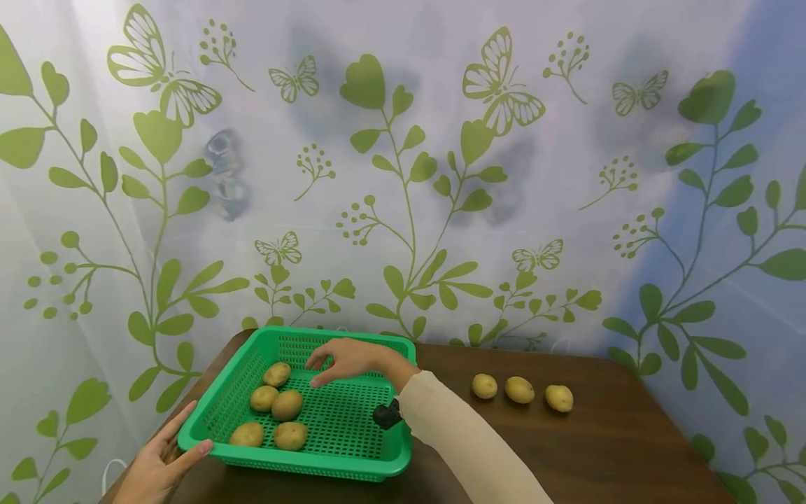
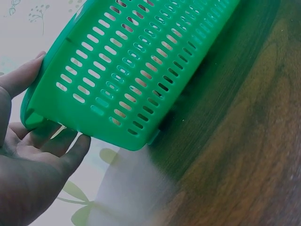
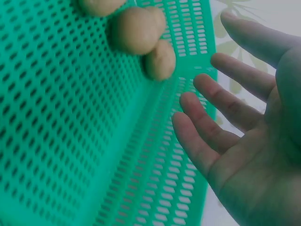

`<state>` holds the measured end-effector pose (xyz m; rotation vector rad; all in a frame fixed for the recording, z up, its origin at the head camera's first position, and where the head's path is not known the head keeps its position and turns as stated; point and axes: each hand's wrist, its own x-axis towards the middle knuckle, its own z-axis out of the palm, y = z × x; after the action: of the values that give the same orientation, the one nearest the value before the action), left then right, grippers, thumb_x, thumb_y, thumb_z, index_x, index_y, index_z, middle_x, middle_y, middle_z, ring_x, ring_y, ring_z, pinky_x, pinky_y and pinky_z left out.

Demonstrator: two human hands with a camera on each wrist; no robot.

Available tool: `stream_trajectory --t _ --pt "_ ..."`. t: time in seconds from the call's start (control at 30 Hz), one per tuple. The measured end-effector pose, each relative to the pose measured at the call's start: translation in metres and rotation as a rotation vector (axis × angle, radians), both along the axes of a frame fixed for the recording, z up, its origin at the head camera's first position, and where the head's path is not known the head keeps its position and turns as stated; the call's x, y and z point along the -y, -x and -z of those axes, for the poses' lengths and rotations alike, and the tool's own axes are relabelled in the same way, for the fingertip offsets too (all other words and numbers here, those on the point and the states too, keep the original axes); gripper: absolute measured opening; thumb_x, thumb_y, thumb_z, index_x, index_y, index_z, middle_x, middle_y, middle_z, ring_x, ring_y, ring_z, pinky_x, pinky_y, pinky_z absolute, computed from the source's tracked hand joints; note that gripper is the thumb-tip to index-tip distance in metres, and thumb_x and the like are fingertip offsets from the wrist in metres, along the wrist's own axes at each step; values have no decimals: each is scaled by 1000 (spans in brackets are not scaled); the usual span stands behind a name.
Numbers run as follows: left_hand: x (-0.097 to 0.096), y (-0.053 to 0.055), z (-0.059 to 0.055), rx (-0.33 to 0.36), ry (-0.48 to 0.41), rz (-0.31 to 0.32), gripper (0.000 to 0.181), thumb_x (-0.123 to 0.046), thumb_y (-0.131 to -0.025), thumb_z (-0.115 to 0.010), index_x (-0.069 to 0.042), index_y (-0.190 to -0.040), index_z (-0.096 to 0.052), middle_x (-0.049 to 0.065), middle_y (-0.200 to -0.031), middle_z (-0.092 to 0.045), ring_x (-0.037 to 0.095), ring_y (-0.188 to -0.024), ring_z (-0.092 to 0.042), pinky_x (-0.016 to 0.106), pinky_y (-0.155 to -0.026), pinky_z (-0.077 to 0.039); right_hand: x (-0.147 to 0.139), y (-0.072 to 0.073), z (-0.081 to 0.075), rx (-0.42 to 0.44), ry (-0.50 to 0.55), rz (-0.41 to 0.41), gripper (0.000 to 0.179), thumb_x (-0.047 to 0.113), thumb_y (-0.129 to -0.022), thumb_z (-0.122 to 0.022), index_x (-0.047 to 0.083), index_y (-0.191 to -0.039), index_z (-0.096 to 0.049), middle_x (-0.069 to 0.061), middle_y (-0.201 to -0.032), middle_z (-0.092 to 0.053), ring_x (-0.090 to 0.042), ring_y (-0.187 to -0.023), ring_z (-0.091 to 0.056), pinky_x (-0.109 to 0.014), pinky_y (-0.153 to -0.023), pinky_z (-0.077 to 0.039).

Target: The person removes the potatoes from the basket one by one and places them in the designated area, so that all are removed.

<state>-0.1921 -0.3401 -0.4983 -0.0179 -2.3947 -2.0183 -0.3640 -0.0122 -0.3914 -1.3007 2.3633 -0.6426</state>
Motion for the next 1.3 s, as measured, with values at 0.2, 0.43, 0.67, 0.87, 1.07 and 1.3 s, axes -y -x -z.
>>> stream_trajectory --t 0.2,0.43,0.67,0.87,1.07,1.3 --pt "-1 1 -2 22 39 -12 83 -21 -109 -58 -1 -165 0 33 -166 2 -26 -102 -41 19 -86 -54 25 4 19 7 7 -4 45 36 -102 -69 14 -141 -64 2 -135 -63 -16 -124 -57 -23 -93 -50" --pt "2 1 -3 46 19 -18 86 -25 -109 -59 -3 -166 2 31 -166 4 -24 -103 -43 19 -87 -54 50 3 36 0 0 46 54 37 -102 -70 13 -148 -57 -4 -138 -61 -17 -126 -57 -25 -94 -50" --pt "2 2 0 34 -20 -17 84 -18 -109 -58 -3 -165 2 29 -167 6 -25 -102 -44 19 -87 -54 58 5 50 -46 -64 35 57 40 -104 -66 15 -153 -51 -1 -142 -59 -14 -131 -53 -26 -100 -48" --pt "0 2 0 39 -20 -19 82 -17 -109 -57 -3 -166 1 31 -167 3 -22 -103 -47 20 -88 -55 59 8 60 -101 -116 -32 48 38 -103 -67 16 -146 -59 7 -141 -58 -9 -130 -52 -22 -103 -44" --pt "-2 0 -2 14 -16 -27 83 -17 -108 -59 -2 -166 -1 34 -165 -2 -20 -103 -50 20 -87 -55 61 4 61 -98 -138 -24 37 33 -100 -73 21 -131 -57 3 -142 -57 -10 -130 -51 -21 -100 -45" --pt "-2 0 -1 1 -7 -26 84 -17 -108 -60 -1 -165 -1 32 -166 1 -23 -104 -46 17 -86 -54 61 5 61 -97 -179 -45 37 31 -103 -69 21 -136 -58 8 -139 -56 -5 -123 -53 -20 -98 -45"
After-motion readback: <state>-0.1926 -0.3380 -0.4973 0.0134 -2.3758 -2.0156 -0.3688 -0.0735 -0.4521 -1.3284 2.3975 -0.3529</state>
